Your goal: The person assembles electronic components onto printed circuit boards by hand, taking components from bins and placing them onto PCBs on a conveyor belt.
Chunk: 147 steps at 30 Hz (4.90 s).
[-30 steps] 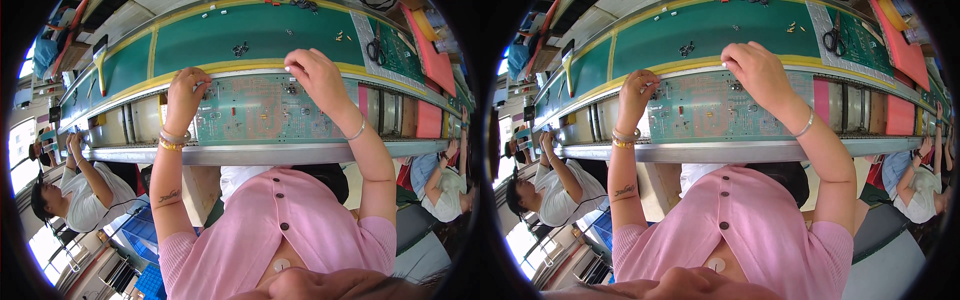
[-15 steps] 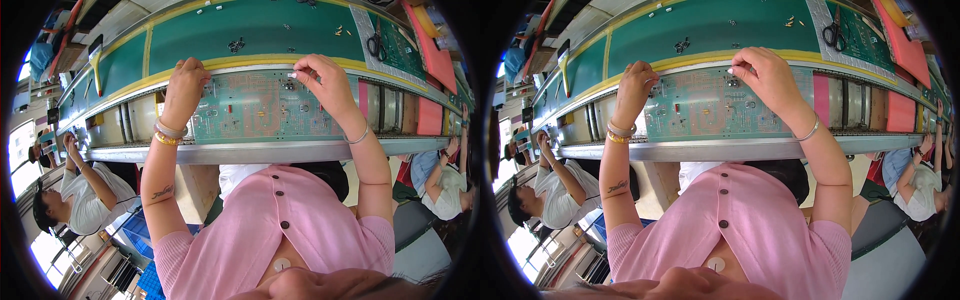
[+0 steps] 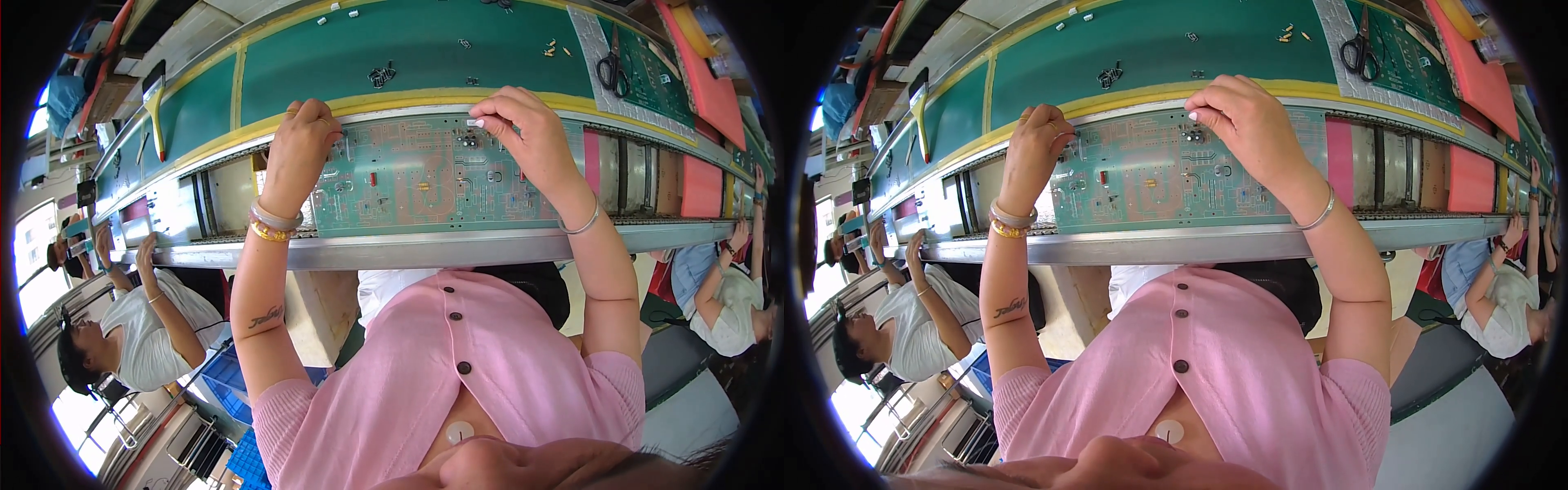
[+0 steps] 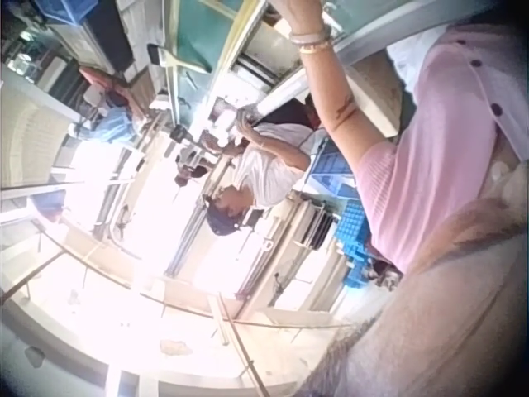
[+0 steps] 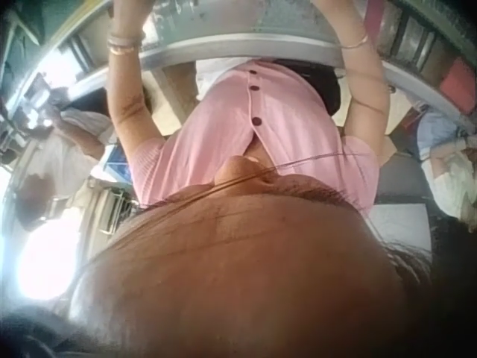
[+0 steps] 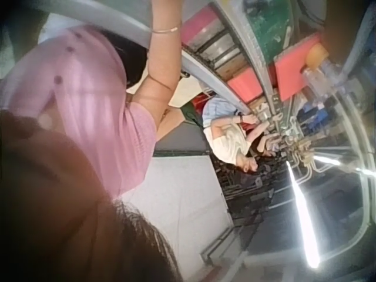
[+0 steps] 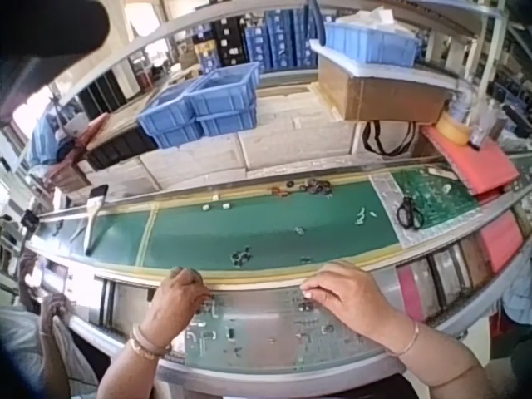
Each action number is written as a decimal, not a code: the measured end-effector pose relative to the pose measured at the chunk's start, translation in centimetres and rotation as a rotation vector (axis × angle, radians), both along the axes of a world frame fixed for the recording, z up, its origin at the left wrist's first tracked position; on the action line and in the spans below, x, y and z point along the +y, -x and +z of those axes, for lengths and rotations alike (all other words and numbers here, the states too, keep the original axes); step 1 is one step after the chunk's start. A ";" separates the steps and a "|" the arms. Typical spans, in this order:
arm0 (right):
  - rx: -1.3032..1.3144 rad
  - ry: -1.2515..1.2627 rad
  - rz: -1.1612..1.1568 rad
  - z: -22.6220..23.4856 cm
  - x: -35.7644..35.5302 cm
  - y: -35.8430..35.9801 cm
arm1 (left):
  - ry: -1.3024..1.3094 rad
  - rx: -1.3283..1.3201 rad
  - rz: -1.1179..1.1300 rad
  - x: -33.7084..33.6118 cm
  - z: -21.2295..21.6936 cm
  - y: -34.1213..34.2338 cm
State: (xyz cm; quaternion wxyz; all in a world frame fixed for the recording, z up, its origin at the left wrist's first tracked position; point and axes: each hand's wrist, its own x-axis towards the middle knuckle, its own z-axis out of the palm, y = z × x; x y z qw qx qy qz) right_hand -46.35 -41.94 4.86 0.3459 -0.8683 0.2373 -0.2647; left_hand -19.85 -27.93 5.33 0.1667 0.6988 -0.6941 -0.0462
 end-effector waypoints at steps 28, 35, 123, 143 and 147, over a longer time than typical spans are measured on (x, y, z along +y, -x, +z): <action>0.026 -0.150 0.177 -0.2 4.8 0.0 | -0.094 0.034 -0.111 -0.7 0.5 -1.3; 0.032 -0.147 0.192 -0.4 4.5 0.3 | -0.175 -0.357 -0.258 -2.0 0.9 -0.2; -0.134 -0.375 -0.252 -2.4 7.1 12.3 | 0.072 0.033 -0.195 -9.3 -0.1 13.2; -0.056 -0.300 -0.280 -2.0 7.0 12.1 | 0.077 0.124 -0.246 -16.7 -2.0 4.5; -0.003 -0.311 -0.234 -1.3 6.3 11.8 | 0.145 0.010 -0.369 -16.7 -1.5 4.7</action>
